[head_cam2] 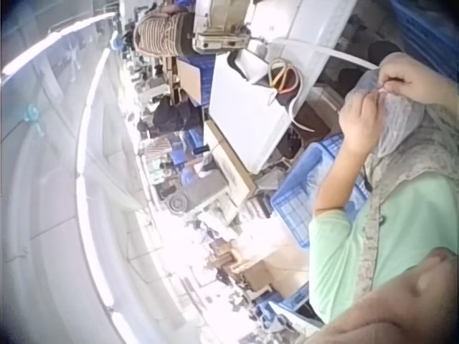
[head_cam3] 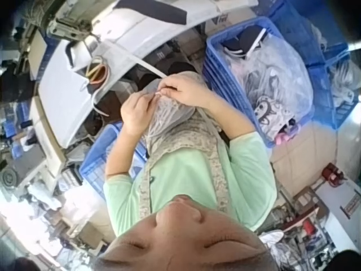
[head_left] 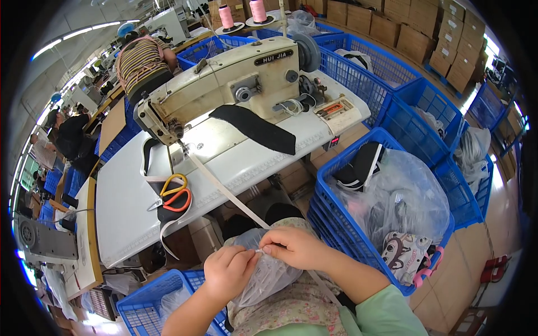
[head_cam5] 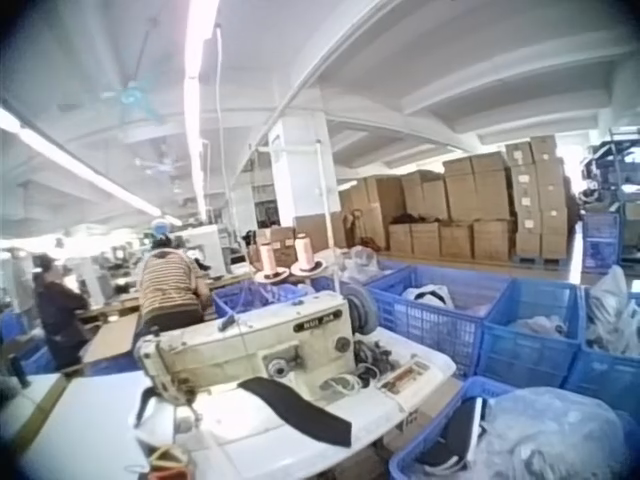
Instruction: Trimming excess material from shoe components using scissors and organizing parts into plastic bags.
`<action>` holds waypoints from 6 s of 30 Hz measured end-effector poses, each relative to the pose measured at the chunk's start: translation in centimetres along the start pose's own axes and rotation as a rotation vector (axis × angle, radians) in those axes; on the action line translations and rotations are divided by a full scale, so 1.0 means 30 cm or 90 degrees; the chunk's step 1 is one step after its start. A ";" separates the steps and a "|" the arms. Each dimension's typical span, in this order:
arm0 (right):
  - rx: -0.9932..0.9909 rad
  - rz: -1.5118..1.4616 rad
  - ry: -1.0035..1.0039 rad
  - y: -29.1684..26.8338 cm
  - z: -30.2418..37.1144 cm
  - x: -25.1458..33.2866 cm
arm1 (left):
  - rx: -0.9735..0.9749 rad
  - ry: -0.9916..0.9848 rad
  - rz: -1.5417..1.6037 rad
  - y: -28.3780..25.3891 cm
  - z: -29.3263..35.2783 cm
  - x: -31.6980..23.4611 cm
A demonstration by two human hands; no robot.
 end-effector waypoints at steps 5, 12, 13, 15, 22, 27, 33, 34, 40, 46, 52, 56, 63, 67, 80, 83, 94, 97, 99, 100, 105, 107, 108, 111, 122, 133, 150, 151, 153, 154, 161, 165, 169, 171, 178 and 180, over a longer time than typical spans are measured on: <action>-0.079 -0.004 0.015 -0.027 0.012 -0.004 | 0.055 -0.055 0.073 0.014 -0.010 0.007; -0.128 -0.003 -0.064 0.031 0.014 -0.056 | 0.170 -0.143 0.022 0.001 0.036 -0.005; -0.150 -0.022 -0.052 0.014 0.021 -0.037 | 0.181 -0.151 0.017 0.005 0.040 -0.008; -0.166 -0.048 -0.064 -0.002 0.042 -0.019 | 0.105 -0.055 0.078 -0.010 -0.007 -0.079; -0.087 0.048 -0.273 -0.013 0.081 0.035 | 0.173 -0.228 0.226 0.045 0.012 -0.023; -0.109 0.098 -0.326 0.009 0.077 0.021 | 0.196 -0.234 0.238 0.068 0.019 0.002; -0.194 0.146 -0.306 -0.056 0.086 0.098 | 0.021 -0.496 0.384 0.006 0.064 0.171; -0.208 0.180 -0.371 -0.064 0.095 0.146 | 0.037 -0.570 0.384 0.017 0.094 0.238; -0.247 0.378 -0.461 -0.255 0.199 0.513 | -0.009 -0.553 0.516 0.030 0.044 0.329; -0.381 0.608 -0.289 -0.515 0.478 0.692 | 0.146 -0.464 0.447 0.250 -0.233 0.055; -0.483 0.714 -0.074 -0.672 0.782 0.816 | 0.478 -0.024 0.302 0.873 -0.320 -0.210; -0.576 0.810 0.080 -0.773 0.986 0.863 | 0.629 0.426 0.070 1.125 -0.167 -0.459; -0.691 0.860 0.384 -0.949 1.232 0.856 | 0.721 0.649 -0.116 1.383 -0.035 -0.488; -0.782 0.810 0.509 -1.200 1.429 0.806 | 0.665 0.717 0.013 1.286 -0.076 -0.603; -1.449 0.858 0.158 -2.224 2.031 0.614 | 0.806 0.605 -0.071 1.385 -0.081 -0.555; -1.514 0.782 0.403 -2.343 2.220 0.352 | 0.814 0.551 -0.060 1.396 -0.098 -0.545; -1.527 0.239 0.043 -2.143 2.230 -0.162 | 0.805 0.569 -0.055 1.399 -0.102 -0.557; -1.494 0.231 0.057 -2.060 2.242 -0.122 | 0.832 0.567 -0.063 1.410 -0.101 -0.563; -1.457 0.211 0.089 -2.007 2.218 -0.098 | 0.823 0.573 -0.054 1.417 -0.087 -0.545; -1.458 0.214 0.092 -1.976 2.210 -0.080 | 0.810 0.576 -0.048 1.423 -0.083 -0.538; -1.324 0.177 0.175 -1.826 2.079 -0.005 | 0.779 0.585 -0.029 1.407 -0.096 -0.548; -1.300 0.175 0.188 -1.760 2.015 0.047 | 0.773 0.587 -0.023 1.406 -0.088 -0.536; -1.272 0.169 0.198 -1.735 1.973 0.066 | 0.785 0.574 -0.024 1.425 -0.076 -0.521; -1.201 0.217 0.205 -1.632 1.834 0.173 | 0.690 0.602 0.012 1.338 -0.125 -0.587; -0.308 0.156 -0.439 -1.059 0.451 0.650 | 0.619 0.565 0.009 1.325 -0.075 -0.527; -0.120 -0.169 -0.381 -0.610 0.058 0.504 | 0.367 0.238 0.114 0.601 -0.117 -0.205; 0.176 0.478 -0.228 0.425 -0.850 -0.167 | -0.050 -0.884 0.990 0.072 0.281 0.703; 0.174 0.516 -0.160 0.430 -0.849 -0.191 | -0.070 -0.895 1.023 0.076 0.271 0.714; 0.189 0.543 -0.151 0.461 -0.853 -0.228 | -0.135 -0.908 1.025 0.069 0.284 0.782; 0.192 0.570 -0.131 0.462 -0.854 -0.254 | -0.179 -0.900 0.982 0.059 0.297 0.798; 0.127 0.429 -0.118 0.480 -0.873 -0.152 | -0.507 -0.864 0.982 -0.018 0.468 0.856; 0.064 0.384 -0.056 0.453 -0.932 -0.038 | -0.532 -0.847 0.761 -0.201 0.686 0.766; 0.127 0.354 -0.053 0.556 -0.943 -0.039 | -0.338 -0.914 0.618 -0.152 0.782 0.690; 0.154 0.337 -0.008 0.616 -0.920 -0.122 | -0.473 -0.785 0.786 -0.183 0.739 0.628; 0.167 -0.045 0.051 0.758 -0.794 -0.133 | -0.380 -0.863 0.735 -0.163 0.931 0.617; 0.191 0.115 -0.038 0.737 -0.790 -0.162 | -0.392 -0.927 0.718 -0.085 1.118 0.703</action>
Point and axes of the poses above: each hand's wrist, its own z-axis away from the middle knuckle, its own y-axis out of the palm, x = y × z, the point moved 7 cm from there along -z, towards the middle knuckle, and after that the axes turned 13 degrees about -y, right-handed, at the moved point
